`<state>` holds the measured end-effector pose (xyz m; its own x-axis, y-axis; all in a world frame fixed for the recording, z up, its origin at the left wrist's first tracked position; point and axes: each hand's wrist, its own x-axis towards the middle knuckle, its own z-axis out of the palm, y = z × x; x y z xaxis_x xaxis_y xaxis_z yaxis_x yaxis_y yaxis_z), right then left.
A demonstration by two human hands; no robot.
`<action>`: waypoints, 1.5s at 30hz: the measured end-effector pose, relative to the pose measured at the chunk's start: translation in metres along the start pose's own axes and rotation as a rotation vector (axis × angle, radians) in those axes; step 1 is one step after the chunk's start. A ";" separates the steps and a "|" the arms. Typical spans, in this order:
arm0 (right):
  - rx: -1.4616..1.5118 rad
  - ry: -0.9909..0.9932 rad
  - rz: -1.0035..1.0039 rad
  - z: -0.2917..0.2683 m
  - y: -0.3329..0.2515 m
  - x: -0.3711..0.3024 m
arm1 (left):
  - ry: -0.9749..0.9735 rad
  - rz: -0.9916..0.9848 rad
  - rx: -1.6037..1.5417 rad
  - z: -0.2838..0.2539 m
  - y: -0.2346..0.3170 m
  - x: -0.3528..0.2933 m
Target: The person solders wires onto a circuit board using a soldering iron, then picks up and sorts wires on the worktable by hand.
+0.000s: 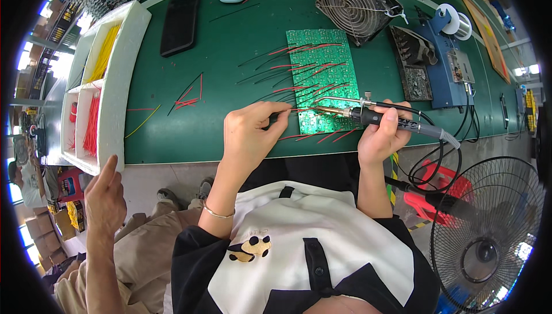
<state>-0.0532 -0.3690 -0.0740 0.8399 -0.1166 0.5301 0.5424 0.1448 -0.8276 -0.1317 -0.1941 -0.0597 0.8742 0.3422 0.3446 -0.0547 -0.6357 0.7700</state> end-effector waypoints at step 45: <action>0.057 -0.023 -0.036 0.002 0.003 0.002 | -0.078 -0.079 0.121 0.003 0.003 0.000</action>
<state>-0.0497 -0.3665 -0.0753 0.8200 -0.1001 0.5636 0.5716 0.1968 -0.7966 -0.1305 -0.1979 -0.0587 0.9084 0.3426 0.2397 0.0698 -0.6896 0.7208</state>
